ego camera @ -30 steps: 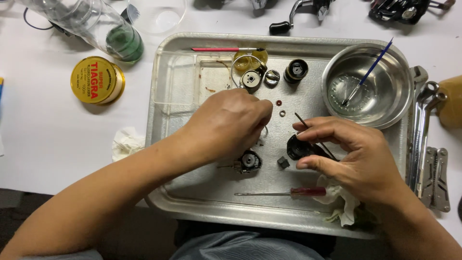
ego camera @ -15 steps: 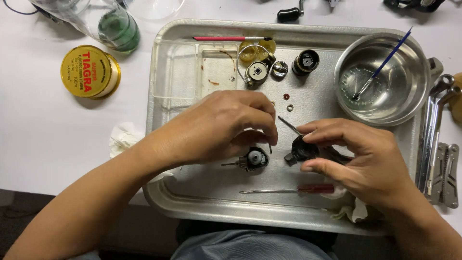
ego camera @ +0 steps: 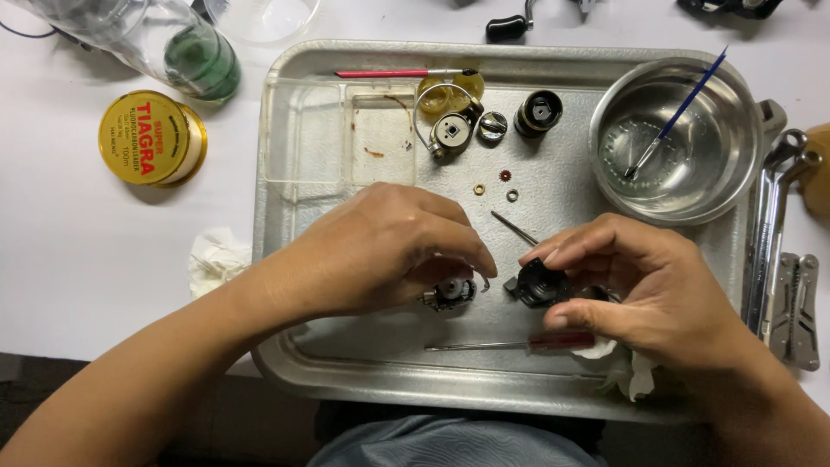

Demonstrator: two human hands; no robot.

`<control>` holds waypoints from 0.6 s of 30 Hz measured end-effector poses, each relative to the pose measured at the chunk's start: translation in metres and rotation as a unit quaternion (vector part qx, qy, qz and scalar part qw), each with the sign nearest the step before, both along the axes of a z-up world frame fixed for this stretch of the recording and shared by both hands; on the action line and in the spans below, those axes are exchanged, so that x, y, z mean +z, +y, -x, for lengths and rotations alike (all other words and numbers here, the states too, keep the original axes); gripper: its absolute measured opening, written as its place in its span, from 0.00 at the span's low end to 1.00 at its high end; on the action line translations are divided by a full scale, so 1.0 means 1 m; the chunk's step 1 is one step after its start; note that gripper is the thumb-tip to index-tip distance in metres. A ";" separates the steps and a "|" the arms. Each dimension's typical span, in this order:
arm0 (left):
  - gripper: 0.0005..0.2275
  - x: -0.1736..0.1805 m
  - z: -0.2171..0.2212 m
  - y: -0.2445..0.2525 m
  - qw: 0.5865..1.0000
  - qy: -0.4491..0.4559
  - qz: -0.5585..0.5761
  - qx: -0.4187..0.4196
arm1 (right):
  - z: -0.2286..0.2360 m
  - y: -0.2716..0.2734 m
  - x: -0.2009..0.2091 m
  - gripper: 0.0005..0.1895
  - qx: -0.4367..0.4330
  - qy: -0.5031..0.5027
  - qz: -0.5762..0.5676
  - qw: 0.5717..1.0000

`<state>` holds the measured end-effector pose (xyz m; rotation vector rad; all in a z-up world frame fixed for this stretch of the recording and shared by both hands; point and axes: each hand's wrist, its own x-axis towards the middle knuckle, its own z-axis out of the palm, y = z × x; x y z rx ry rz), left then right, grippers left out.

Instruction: Repairing and maintaining a fishing reel by disassembling, greasing, and reassembling its components.

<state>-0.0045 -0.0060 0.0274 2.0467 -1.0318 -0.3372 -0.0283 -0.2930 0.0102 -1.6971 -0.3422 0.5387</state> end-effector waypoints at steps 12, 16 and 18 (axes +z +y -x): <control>0.07 0.020 0.004 -0.028 0.933 0.292 -0.087 0.191 | 0.006 -0.001 -0.005 0.23 -0.071 -0.047 -0.043 0.995; 0.07 0.025 0.001 -0.036 0.916 0.319 -0.113 0.216 | 0.004 0.003 -0.008 0.22 -0.059 -0.170 -0.037 0.983; 0.09 0.026 -0.001 -0.039 0.869 0.429 -0.053 0.242 | 0.001 0.008 -0.002 0.19 -0.023 -0.365 0.054 0.929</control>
